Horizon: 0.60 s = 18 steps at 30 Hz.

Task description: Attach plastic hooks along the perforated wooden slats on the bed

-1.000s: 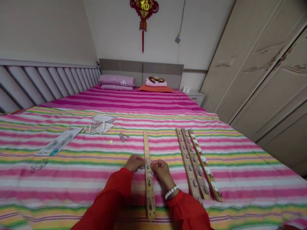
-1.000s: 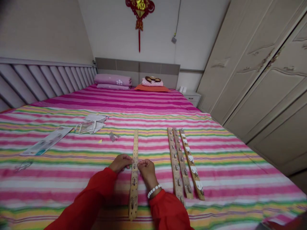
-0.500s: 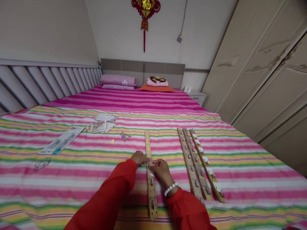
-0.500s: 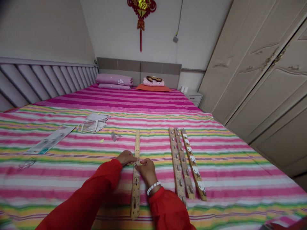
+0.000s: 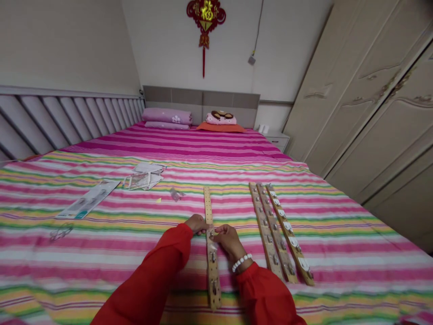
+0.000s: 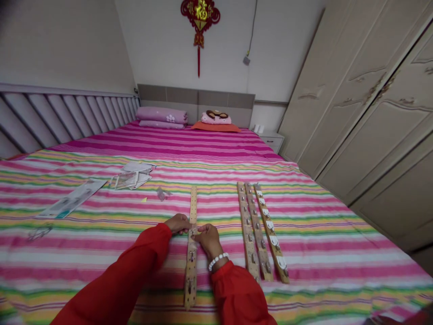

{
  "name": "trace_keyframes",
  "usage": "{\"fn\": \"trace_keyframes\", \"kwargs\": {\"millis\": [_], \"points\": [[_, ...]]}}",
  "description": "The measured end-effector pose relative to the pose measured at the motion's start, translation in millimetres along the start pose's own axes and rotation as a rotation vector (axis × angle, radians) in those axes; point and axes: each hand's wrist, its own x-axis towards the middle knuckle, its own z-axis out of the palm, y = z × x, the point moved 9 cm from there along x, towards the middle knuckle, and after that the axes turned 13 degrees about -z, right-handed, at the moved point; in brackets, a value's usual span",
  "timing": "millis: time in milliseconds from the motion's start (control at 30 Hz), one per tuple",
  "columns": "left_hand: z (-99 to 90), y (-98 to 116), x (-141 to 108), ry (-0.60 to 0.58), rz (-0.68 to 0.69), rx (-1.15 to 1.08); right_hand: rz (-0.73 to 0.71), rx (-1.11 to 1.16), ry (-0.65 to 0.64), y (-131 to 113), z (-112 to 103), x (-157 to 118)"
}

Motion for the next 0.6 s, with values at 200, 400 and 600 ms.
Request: {"fn": "trace_keyframes", "kwargs": {"millis": [200,400,600], "points": [[-3.1,-7.0,1.1,-0.045,-0.021,0.011,0.059,0.076,-0.034,1.2,-1.1,-1.2],[-5.0,-11.1,1.0,-0.006,0.026,-0.046,0.048,0.092,-0.080,-4.3,0.4,-5.1],[-64.4,-14.2,1.5,0.340,0.139,-0.242,-0.040,0.095,-0.062,-5.2,-2.2,-3.9]]}}
